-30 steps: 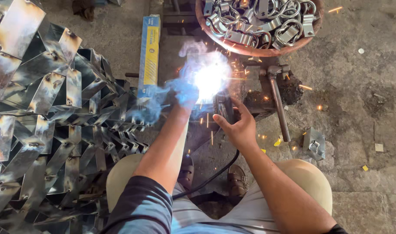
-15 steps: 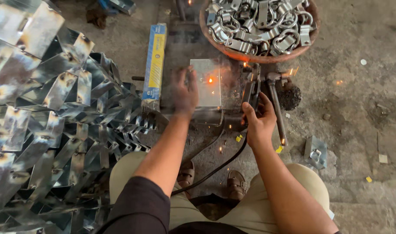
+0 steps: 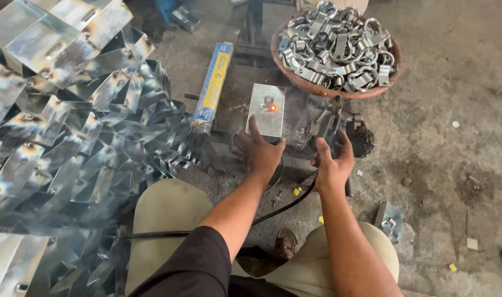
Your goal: The person welds metal plates with eye bolts using a handheld welding torch, then hammers the welds to flatten them. The person repeats this process on multiple plates, placing finished pieces on the floor.
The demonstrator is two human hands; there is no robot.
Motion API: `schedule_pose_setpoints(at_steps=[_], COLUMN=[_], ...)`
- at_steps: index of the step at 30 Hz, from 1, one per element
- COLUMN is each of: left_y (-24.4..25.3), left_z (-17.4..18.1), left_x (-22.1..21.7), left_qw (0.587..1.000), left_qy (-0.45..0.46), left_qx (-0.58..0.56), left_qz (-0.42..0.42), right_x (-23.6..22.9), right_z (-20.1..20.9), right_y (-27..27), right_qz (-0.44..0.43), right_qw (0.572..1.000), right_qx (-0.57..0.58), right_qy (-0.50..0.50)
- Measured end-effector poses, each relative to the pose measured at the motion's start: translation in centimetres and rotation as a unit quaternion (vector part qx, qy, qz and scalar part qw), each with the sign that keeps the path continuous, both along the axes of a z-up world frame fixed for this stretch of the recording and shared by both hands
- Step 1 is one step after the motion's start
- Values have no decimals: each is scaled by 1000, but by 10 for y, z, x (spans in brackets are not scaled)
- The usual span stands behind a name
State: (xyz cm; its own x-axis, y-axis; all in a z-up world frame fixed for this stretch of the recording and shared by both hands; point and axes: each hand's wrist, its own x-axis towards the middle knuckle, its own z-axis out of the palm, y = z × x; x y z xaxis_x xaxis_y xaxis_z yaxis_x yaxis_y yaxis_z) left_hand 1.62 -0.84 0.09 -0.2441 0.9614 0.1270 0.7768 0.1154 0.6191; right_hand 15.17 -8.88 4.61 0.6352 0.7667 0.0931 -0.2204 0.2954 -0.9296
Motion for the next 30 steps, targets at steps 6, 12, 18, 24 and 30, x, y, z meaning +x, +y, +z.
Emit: schedule_pose_setpoints(at_steps=[6, 12, 18, 24, 30], left_y=[29, -23, -3, 79, 121], left_z=[21, 27, -3, 6, 77], left_x=[-34, -60, -59, -95, -125], left_qw=[721, 350, 400, 897, 852], left_qy=[-682, -865, -849, -303, 284], left_qx=[-112, -262, -248, 13, -140], left_qz=[40, -247, -241, -321, -416], right_x=[17, 26, 18, 18, -1], right_z=[10, 3, -1, -3, -5], right_y=[-18, -18, -17, -15, -12], right_qz=[-14, -38, -12, 3, 60], right_qw=[1000, 998, 1000, 999, 985], right_qx=[18, 22, 1, -33, -136], right_qy=[14, -43, 15, -4, -83])
